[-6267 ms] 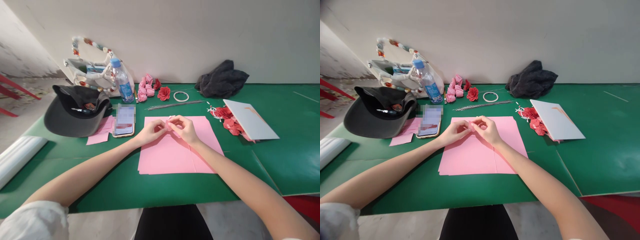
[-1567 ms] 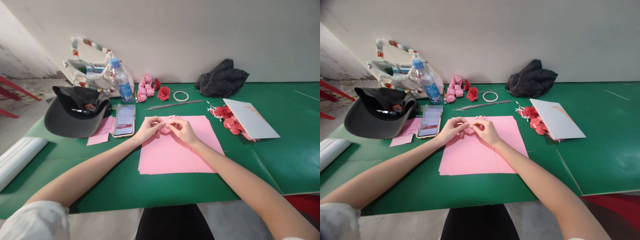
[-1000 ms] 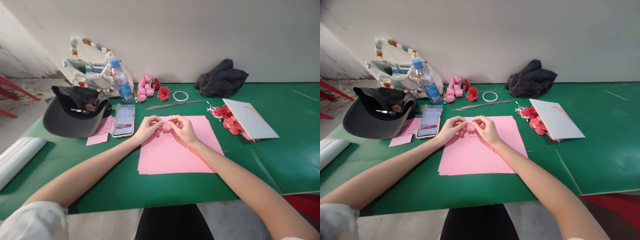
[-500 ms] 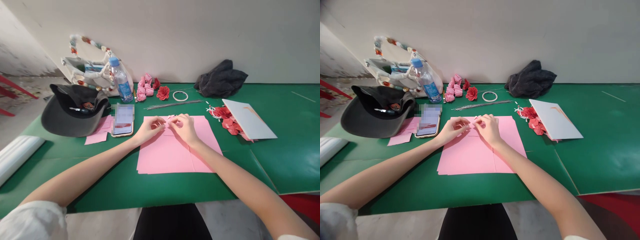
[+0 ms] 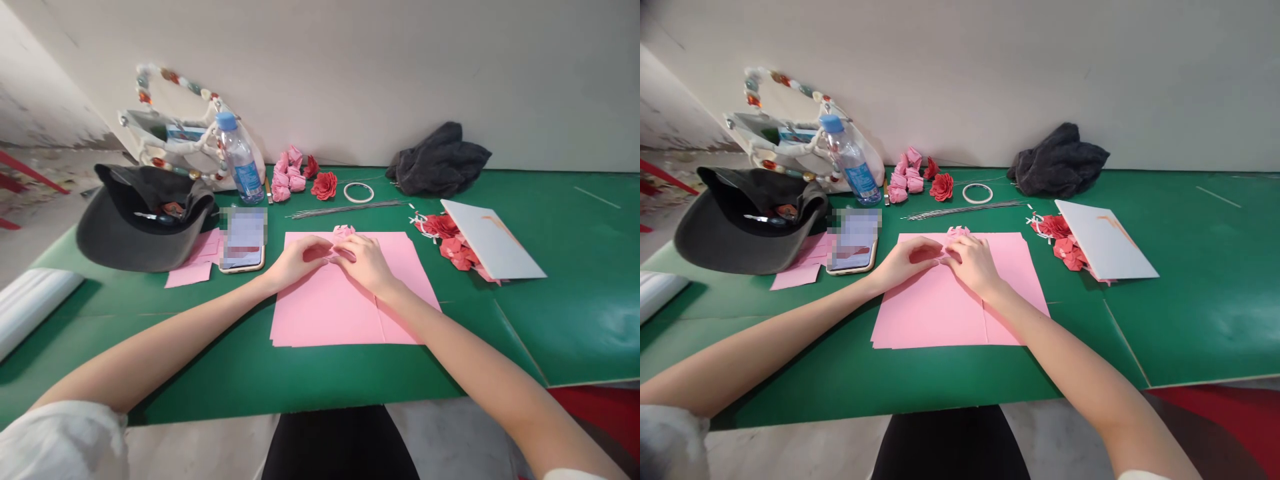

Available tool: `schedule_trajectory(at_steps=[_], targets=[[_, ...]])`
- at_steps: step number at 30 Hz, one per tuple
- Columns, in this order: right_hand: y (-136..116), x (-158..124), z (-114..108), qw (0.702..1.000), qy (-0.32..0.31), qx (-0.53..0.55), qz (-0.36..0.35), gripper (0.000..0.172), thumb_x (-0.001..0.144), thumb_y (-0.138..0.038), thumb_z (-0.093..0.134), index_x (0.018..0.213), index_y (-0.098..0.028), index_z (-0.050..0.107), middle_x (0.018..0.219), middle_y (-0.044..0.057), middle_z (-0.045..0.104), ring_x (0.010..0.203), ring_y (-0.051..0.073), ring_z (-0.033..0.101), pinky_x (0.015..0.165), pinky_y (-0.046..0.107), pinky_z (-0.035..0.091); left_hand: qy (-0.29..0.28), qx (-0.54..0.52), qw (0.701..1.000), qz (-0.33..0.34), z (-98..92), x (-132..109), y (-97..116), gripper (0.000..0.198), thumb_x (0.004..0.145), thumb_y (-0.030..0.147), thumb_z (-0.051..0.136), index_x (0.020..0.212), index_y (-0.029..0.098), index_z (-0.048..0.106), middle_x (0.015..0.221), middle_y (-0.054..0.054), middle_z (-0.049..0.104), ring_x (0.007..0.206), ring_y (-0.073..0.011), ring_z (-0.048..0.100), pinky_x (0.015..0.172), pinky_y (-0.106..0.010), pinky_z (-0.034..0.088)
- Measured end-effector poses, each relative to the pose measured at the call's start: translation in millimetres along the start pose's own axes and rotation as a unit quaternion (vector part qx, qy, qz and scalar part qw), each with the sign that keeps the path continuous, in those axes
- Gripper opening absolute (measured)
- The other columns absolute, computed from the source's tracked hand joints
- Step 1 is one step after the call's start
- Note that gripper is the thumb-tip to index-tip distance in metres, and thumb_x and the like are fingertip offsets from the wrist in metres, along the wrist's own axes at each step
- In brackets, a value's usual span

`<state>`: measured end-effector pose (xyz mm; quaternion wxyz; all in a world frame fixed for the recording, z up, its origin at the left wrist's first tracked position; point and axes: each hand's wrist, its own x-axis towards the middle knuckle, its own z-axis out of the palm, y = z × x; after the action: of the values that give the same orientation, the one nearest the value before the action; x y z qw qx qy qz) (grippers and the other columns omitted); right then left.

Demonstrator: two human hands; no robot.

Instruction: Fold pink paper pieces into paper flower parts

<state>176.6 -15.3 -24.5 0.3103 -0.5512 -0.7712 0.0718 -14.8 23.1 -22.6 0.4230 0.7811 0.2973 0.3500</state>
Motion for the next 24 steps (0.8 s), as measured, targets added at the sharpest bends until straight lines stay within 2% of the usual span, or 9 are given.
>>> schedule_trajectory(at_steps=[3,6,10,15,18,21,24], targets=[[1,0,0,0.999,0.008,-0.019,-0.026,0.013,0.089,-0.032,0.061,0.090,-0.023,0.071,0.100,0.006,0.072,0.096,0.026,0.062,0.085,0.041,0.035,0.022,-0.023,0.999,-0.008,-0.2,0,-2,0.029,0.079,0.026,0.070,0.105,0.015,0.065,0.111,-0.011,0.066,0.100,-0.0196,0.064,0.096,-0.037,0.050],[1,-1,0,0.999,0.022,-0.017,-0.046,0.020,0.095,-0.029,0.051,0.090,-0.022,0.069,0.099,0.006,0.072,0.095,0.023,0.062,0.088,0.041,0.034,0.030,-0.048,0.998,-0.026,-0.1,-1,0,0.030,0.079,0.028,0.069,0.105,0.015,0.065,0.113,-0.011,0.065,0.100,-0.0197,0.064,0.095,-0.037,0.051],[-3,-2,-3,0.996,0.039,0.039,-0.067,0.024,0.097,-0.029,0.045,0.087,-0.023,0.066,0.093,0.005,0.071,0.091,0.021,0.062,0.090,0.040,0.036,0.018,-0.045,0.998,-0.047,-0.8,-2,8,0.022,0.081,0.034,0.067,0.093,0.015,0.068,0.099,-0.008,0.069,0.092,-0.0183,0.065,0.089,-0.034,0.052],[-6,-3,-4,0.979,0.083,0.181,-0.030,0.016,0.093,-0.035,0.053,0.099,-0.025,0.064,0.101,0.004,0.070,0.100,0.021,0.062,0.091,0.038,0.045,0.049,-0.078,0.993,-0.067,-2.0,-1,12,0.024,0.082,0.038,0.066,0.083,0.014,0.065,0.084,-0.004,0.066,0.079,-0.0152,0.064,0.077,-0.028,0.054],[-3,-2,-1,0.965,0.086,0.249,0.012,0.015,0.091,-0.033,0.055,0.099,-0.025,0.065,0.101,0.004,0.069,0.098,0.021,0.064,0.087,0.037,0.050,0.058,-0.128,0.986,-0.085,-2.6,0,10,0.029,0.085,0.043,0.062,0.083,0.014,0.062,0.081,-0.003,0.063,0.076,-0.0147,0.065,0.074,-0.028,0.054],[-1,-2,0,0.959,0.057,0.278,0.027,0.014,0.090,-0.031,0.056,0.097,-0.025,0.066,0.099,0.004,0.070,0.094,0.021,0.066,0.078,0.035,0.053,0.057,-0.141,0.984,-0.091,-4.0,0,9,0.033,0.087,0.047,0.058,0.080,0.014,0.061,0.076,-0.001,0.060,0.073,-0.0139,0.063,0.071,-0.026,0.055],[-1,-2,0,0.960,0.053,0.273,0.017,0.015,0.088,-0.028,0.057,0.097,-0.024,0.068,0.099,0.004,0.071,0.093,0.021,0.066,0.074,0.033,0.053,0.027,-0.128,0.988,-0.083,-5.6,0,9,0.031,0.084,0.045,0.062,0.083,0.013,0.064,0.079,-0.002,0.061,0.074,-0.0133,0.063,0.071,-0.025,0.055]])
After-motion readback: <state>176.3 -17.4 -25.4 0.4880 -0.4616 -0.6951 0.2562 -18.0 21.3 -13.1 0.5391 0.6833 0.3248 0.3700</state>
